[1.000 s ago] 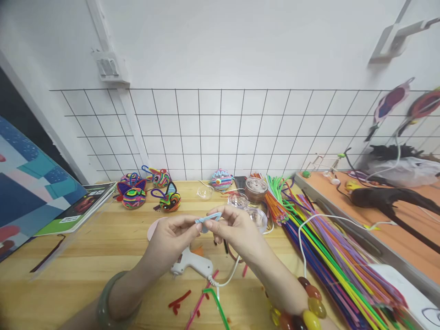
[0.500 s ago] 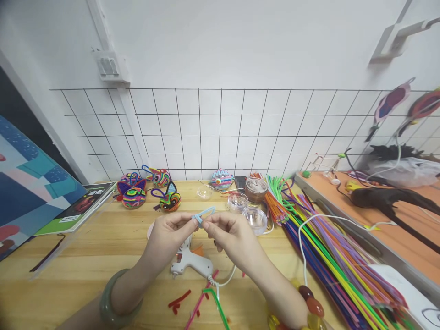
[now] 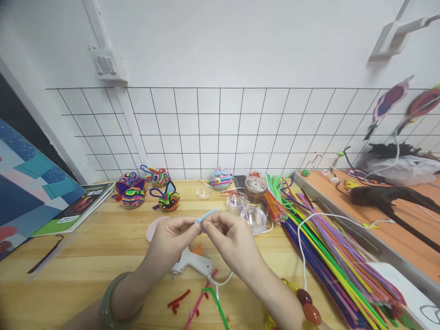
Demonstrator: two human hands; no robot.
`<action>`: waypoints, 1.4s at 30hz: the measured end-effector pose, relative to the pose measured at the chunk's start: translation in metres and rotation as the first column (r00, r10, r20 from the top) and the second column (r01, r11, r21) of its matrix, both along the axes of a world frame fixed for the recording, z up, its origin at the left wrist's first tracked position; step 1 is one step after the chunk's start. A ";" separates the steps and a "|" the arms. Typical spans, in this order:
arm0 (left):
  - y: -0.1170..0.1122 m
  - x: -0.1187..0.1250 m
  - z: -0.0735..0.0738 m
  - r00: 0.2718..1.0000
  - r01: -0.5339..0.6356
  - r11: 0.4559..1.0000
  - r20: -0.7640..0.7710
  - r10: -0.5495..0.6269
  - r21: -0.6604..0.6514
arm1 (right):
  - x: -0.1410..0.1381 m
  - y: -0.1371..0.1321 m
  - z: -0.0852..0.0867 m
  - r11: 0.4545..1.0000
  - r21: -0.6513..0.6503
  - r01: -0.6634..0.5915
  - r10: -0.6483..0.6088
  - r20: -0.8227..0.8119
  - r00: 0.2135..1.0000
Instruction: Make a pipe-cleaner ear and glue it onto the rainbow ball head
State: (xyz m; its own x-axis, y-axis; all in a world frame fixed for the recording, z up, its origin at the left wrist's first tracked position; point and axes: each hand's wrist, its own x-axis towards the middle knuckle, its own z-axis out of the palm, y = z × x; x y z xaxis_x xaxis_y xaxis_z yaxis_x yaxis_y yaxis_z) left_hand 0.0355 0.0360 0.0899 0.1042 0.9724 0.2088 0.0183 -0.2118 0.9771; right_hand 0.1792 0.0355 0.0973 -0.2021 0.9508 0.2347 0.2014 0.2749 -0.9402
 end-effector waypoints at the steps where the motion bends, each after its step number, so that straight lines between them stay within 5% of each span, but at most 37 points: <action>1: 0.001 0.000 -0.001 1.000 0.007 1.000 -0.005 -0.007 0.002 | 0.000 0.000 0.000 1.000 0.009 0.004 -0.004 0.002 1.000; 17: 0.002 -0.003 -0.006 0.996 0.059 0.997 -0.064 -0.056 0.042 | 0.002 0.000 0.001 0.999 0.036 -0.007 0.006 0.037 0.999; 24: 0.005 -0.005 0.006 0.990 0.137 0.986 0.035 -0.134 -0.096 | 0.002 0.008 -0.003 0.999 0.046 -0.008 0.004 0.087 0.996; 34: 0.015 -0.005 -0.009 0.982 0.083 0.978 0.182 -0.047 -0.193 | -0.002 0.009 -0.016 0.952 0.299 0.062 -0.135 0.231 0.963; 42: 0.022 -0.010 -0.007 0.945 0.037 0.978 0.325 0.033 -0.206 | 0.004 0.013 -0.012 1.000 0.022 0.012 -0.013 0.029 0.999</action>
State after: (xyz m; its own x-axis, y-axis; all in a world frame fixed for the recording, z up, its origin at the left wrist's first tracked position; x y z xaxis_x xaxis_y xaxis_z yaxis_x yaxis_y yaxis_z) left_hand 0.0256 0.0584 0.0833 0.0668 0.9974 0.0262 -0.3079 -0.0044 0.9514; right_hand 0.1834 0.0488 0.0850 -0.1972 0.9480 0.2498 0.2321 0.2927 -0.9276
